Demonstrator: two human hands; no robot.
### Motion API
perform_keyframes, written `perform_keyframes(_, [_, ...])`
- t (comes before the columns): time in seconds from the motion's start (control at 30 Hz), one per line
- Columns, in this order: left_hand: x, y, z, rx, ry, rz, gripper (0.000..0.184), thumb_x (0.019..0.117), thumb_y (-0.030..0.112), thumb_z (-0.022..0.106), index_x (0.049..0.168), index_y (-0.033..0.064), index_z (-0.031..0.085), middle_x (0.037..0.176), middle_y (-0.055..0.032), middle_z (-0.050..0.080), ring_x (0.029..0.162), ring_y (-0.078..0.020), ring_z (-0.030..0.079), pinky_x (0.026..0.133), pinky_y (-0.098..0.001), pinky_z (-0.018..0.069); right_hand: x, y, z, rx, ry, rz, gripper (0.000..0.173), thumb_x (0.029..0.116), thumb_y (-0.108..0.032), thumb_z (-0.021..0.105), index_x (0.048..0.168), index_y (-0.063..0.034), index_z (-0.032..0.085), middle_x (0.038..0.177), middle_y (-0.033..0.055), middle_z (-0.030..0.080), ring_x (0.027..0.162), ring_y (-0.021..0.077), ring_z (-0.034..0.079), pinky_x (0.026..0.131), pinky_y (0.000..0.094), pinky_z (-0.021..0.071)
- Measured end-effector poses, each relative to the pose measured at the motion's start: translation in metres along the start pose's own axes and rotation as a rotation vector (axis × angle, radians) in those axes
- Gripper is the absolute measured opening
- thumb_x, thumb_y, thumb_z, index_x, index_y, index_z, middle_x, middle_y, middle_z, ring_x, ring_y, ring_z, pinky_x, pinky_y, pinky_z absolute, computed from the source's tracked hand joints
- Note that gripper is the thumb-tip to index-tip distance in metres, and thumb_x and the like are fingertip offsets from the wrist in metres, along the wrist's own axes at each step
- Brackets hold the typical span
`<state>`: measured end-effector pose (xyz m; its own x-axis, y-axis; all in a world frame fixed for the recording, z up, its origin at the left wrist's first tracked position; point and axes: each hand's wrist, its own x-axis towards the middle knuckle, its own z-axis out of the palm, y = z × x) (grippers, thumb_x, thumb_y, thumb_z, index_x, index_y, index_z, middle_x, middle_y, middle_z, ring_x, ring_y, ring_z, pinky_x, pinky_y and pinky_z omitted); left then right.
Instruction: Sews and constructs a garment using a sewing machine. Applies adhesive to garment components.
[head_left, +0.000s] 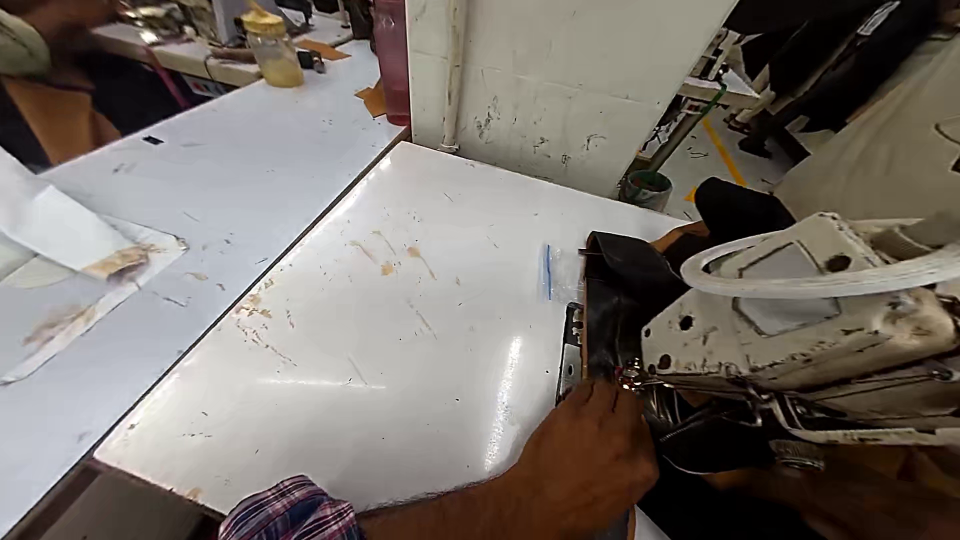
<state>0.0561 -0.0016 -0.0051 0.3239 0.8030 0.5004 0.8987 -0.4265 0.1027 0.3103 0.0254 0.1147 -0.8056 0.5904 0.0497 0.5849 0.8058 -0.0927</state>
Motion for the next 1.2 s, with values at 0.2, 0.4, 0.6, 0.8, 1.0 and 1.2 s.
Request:
perform_keyframes(0.2, [0.002,-0.009,0.002,-0.29,-0.043,0.173,0.022,0.099,0.001,0.052,0.108,0.0009,0.073,0.111,-0.0115,0.071,0.107,-0.0259,0.069,0.093,-0.0349,0.057,0.05,0.03,0.034,-0.378,-0.261,0.031,0.049,0.0996,-0.026,0.061,0.148,-0.0285,0.056,0.113,0.0168,0.073,0.102,0.0411,0.072,0.081,0.0596,0.0575])
perform_keyframes(0.4, [0.004,-0.014,0.005,-0.393,-0.103,0.272,0.028,0.1022,0.0,0.048,0.121,0.0002,0.068,0.128,-0.0141,0.069,0.124,-0.027,0.065,0.106,-0.0358,0.0519,0.03,0.027,0.012,-0.263,-0.055,-0.254,0.019,0.0843,-0.008,0.065,0.103,-0.0111,0.07,0.095,0.012,0.07,0.091,0.0339,0.071,0.076,0.05,0.0597])
perform_keyframes(0.6, [0.021,-0.021,-0.001,-0.43,-0.289,0.5,0.039,0.1039,-0.005,0.039,0.137,-0.0009,0.058,0.144,-0.0159,0.06,0.14,-0.0285,0.053,0.119,-0.0371,0.0384,-0.003,0.001,-0.033,-0.068,-0.253,-0.331,0.011,0.0982,-0.005,0.059,0.106,-0.0036,0.066,0.094,0.0183,0.066,0.09,0.0386,0.067,0.078,0.0517,0.0547])
perform_keyframes(0.8, [0.04,-0.023,-0.007,-0.475,-0.386,0.594,0.035,0.1099,0.011,0.037,0.132,0.0017,0.062,0.138,-0.0145,0.061,0.133,-0.0315,0.055,0.115,-0.0437,0.0409,0.013,0.034,-0.037,-0.096,-0.367,-0.209,0.037,0.0894,-0.015,0.076,0.122,-0.0049,0.062,0.116,0.0177,0.067,0.109,0.0357,0.067,0.092,0.0495,0.0567])
perform_keyframes(1.0, [0.046,-0.03,-0.015,-0.536,-0.586,0.525,0.039,0.1113,0.015,0.034,0.139,0.0014,0.058,0.143,-0.017,0.059,0.14,-0.0312,0.051,0.119,-0.0434,0.0365,0.016,0.05,-0.028,-0.404,-0.201,-0.313,0.013,0.1011,-0.011,0.052,0.108,-0.0076,0.063,0.103,0.0117,0.07,0.097,0.0283,0.073,0.08,0.0428,0.062])
perform_keyframes(1.2, [0.055,-0.018,-0.012,-0.442,-0.839,0.394,0.051,0.1065,0.002,0.033,0.157,0.0051,0.039,0.166,-0.0108,0.034,0.156,-0.0295,0.025,0.127,-0.0549,0.0148,0.021,-0.002,-0.044,-0.08,-0.233,-0.426,0.037,0.1054,-0.04,0.05,0.098,-0.0078,0.065,0.078,0.0102,0.064,0.075,0.0306,0.068,0.066,0.0463,0.0575])
